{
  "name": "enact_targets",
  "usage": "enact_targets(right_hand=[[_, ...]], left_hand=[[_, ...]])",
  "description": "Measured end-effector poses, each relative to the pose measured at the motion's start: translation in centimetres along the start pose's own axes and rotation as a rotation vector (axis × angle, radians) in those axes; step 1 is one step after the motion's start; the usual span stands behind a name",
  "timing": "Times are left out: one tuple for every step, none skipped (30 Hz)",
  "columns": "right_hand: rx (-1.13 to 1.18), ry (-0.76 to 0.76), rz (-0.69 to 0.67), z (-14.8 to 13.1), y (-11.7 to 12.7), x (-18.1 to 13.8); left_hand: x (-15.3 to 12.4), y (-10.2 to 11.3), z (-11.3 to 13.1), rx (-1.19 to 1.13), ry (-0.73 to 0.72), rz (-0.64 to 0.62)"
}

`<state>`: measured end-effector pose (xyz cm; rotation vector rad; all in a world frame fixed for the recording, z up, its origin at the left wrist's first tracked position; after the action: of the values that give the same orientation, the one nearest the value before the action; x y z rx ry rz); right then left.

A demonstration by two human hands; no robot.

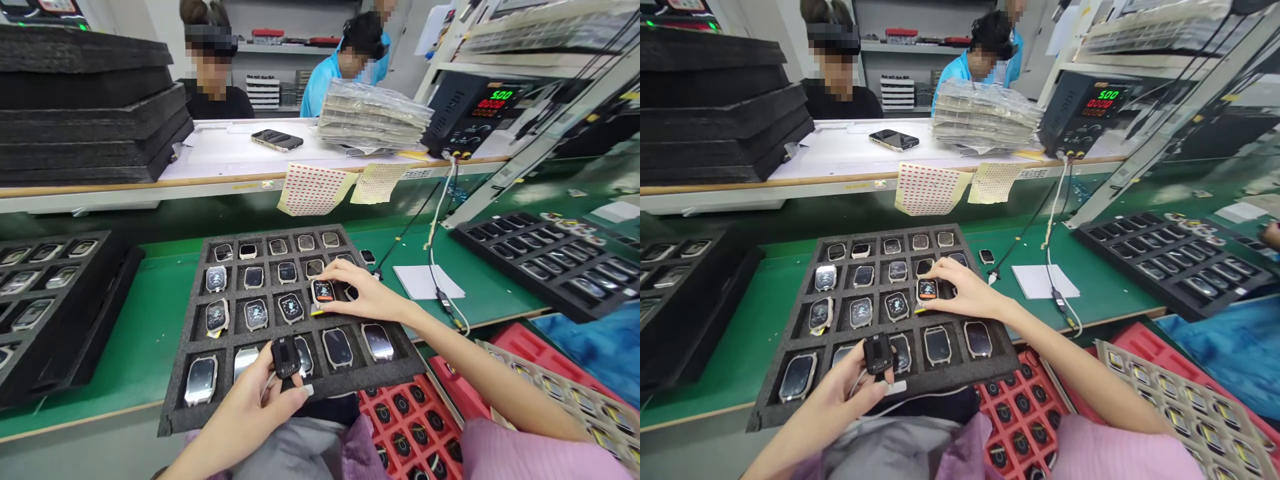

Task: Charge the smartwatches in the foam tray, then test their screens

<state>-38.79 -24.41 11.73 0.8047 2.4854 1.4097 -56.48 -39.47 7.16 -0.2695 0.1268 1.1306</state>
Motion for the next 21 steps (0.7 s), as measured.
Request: enact_targets(right_hand=[[-0.034,-0.014,-0.020,0.6,-0.1,-0.4],[-0.073,-0.022,-0.037,0.9,-0.3,-0.7],[-0.115,-0.027,-0.048,1.2,-0.5,-1.0],[-0.155,-0.029,-0.053,1.3,-0.6,-1.2],[-0.187,-0.026,-0.062,1.2,-0.7,-1.3],[-0.209,-0.017,-0.079,1.1,-0.7,-1.3],[-0.225,-0.006,-0.101,1.0,-0.6,-1.3],[-0.236,0.006,-0.126,0.8,-0.4,-1.3],[-0.238,0.018,-0.154,0.6,-0.1,-1.3],[-0.231,0.032,-0.187,0.4,0.3,-1.3],[-0.217,0.048,-0.219,0.3,0.8,-1.5],[-0.200,0.061,-0.247,0.3,1.3,-1.7],[-0.190,0.067,-0.269,0.3,2.0,-2.0],[-0.190,0.060,-0.290,0.5,2.5,-2.4],[-0.201,0.041,-0.306,0.9,3.1,-2.8],[-0.215,0.012,-0.324,1.3,3.5,-3.2],[-0.228,-0.020,-0.346,1.8,3.7,-3.6],[-0.237,-0.047,-0.370,2.3,3.8,-3.8],[-0.246,-0.068,-0.390,2.6,3.8,-4.0],[-0.255,-0.085,-0.405,2.9,3.7,-4.0],[-0.267,-0.099,-0.416,3.1,3.5,-3.9]], left_hand=[[0.0,-0.1,0.0,0.006,0.007,0.002],[0.0,-0.2,0.0,0.011,0.015,0.003],[0.0,-0.2,0.0,0.015,0.021,0.005],[0.1,-0.3,-0.1,0.020,0.026,0.005],[0.1,-0.3,-0.2,0.025,0.032,0.006],[0.1,-0.4,-0.3,0.029,0.034,0.003],[0.2,-0.4,-0.4,0.029,0.034,0.002],[0.2,-0.4,-0.5,0.024,0.029,0.001],[0.2,-0.4,-0.5,0.017,0.022,-0.001],[0.2,-0.4,-0.6,0.007,0.012,-0.001],[0.2,-0.4,-0.6,-0.002,0.001,-0.005],[0.2,-0.4,-0.6,-0.007,-0.009,-0.011],[0.1,-0.4,-0.7,-0.004,-0.012,-0.021],[0.0,-0.4,-0.6,0.005,-0.013,-0.029],[-0.1,-0.5,-0.6,0.017,-0.011,-0.031],[-0.2,-0.6,-0.5,0.028,-0.009,-0.029],[-0.3,-0.8,-0.4,0.036,-0.007,-0.024],[-0.4,-1.0,-0.2,0.038,-0.006,-0.021],[-0.4,-1.3,0.0,0.039,-0.006,-0.025],[-0.4,-1.7,0.3,0.041,-0.007,-0.036],[-0.2,-2.2,0.5,0.045,-0.007,-0.060]])
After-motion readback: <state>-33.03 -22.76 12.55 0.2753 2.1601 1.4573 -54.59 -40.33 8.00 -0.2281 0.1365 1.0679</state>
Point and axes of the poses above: each hand's wrist, its own x-axis towards the middle knuckle, its own y-axis out of the back of the hand, z = x × y, the point moved 4 cm from there along x, towards the middle knuckle, and after that the axes turned 7 degrees about -z, right-handed, at the moved point
